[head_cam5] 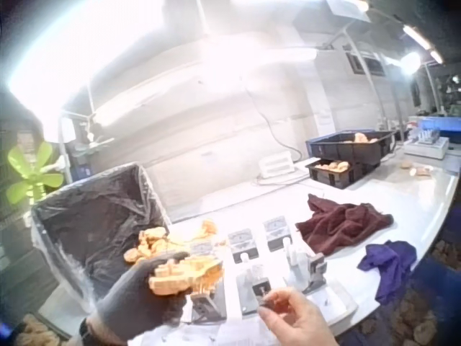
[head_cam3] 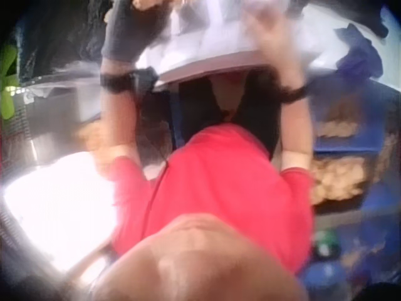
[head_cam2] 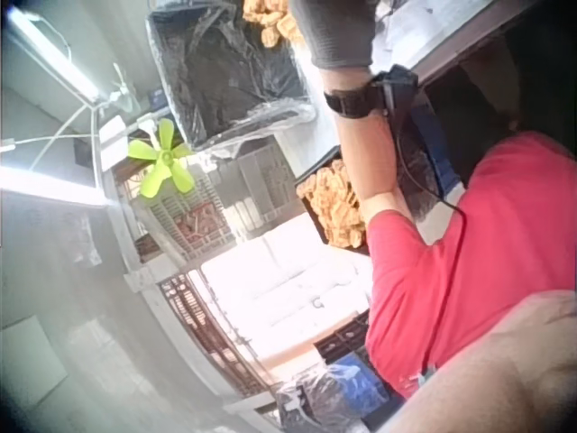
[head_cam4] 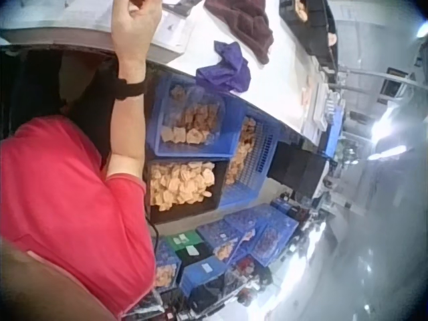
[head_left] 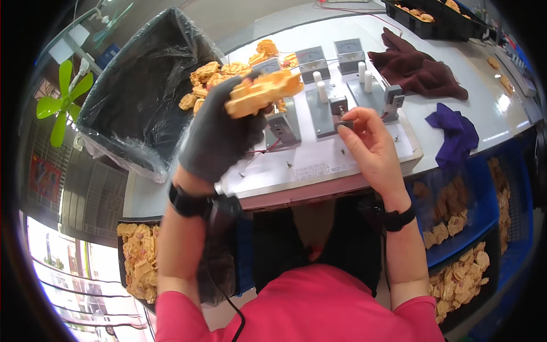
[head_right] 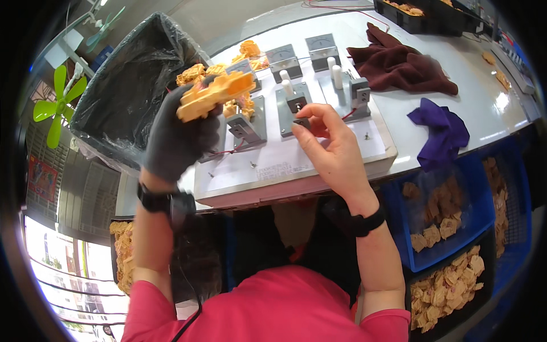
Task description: The person picks up yellow plastic electrical components from a bin and places them into a testing jig on a white workbench. They connect red and black wires to the components and operate a lever on the jig, repeating this process for multiple units.
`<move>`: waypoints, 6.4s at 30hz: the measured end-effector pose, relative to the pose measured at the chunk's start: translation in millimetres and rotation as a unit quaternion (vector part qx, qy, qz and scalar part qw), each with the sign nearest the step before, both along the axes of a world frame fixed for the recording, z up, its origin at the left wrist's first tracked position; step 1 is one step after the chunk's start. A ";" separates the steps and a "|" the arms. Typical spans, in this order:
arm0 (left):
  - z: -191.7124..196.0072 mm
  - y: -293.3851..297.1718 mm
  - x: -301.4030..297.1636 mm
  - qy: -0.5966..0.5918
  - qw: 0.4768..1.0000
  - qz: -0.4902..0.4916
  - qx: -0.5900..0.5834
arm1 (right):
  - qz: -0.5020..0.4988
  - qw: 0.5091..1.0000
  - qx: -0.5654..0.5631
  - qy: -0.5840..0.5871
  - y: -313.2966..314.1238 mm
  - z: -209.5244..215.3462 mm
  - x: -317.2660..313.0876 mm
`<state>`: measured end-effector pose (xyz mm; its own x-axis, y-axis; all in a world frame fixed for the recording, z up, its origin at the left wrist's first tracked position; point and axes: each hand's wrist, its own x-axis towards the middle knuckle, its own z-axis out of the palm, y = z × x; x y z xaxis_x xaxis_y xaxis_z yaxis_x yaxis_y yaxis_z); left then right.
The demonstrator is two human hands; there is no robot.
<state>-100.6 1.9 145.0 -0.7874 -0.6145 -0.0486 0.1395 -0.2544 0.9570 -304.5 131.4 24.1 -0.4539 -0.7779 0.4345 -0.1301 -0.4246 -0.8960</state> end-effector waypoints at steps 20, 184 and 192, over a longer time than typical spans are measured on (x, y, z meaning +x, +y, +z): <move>-0.1 -72.6 -124.7 -0.322 0.596 -0.267 -0.686 | -0.015 1.000 -0.015 0.004 4.0 5.1 3.7; -167.9 8.0 131.4 -0.114 0.917 0.321 -0.206 | -0.125 0.888 0.143 0.418 8.4 6.0 4.7; -168.9 8.0 131.7 -0.108 0.920 0.319 -0.202 | -0.130 0.889 0.134 0.419 7.9 4.9 5.0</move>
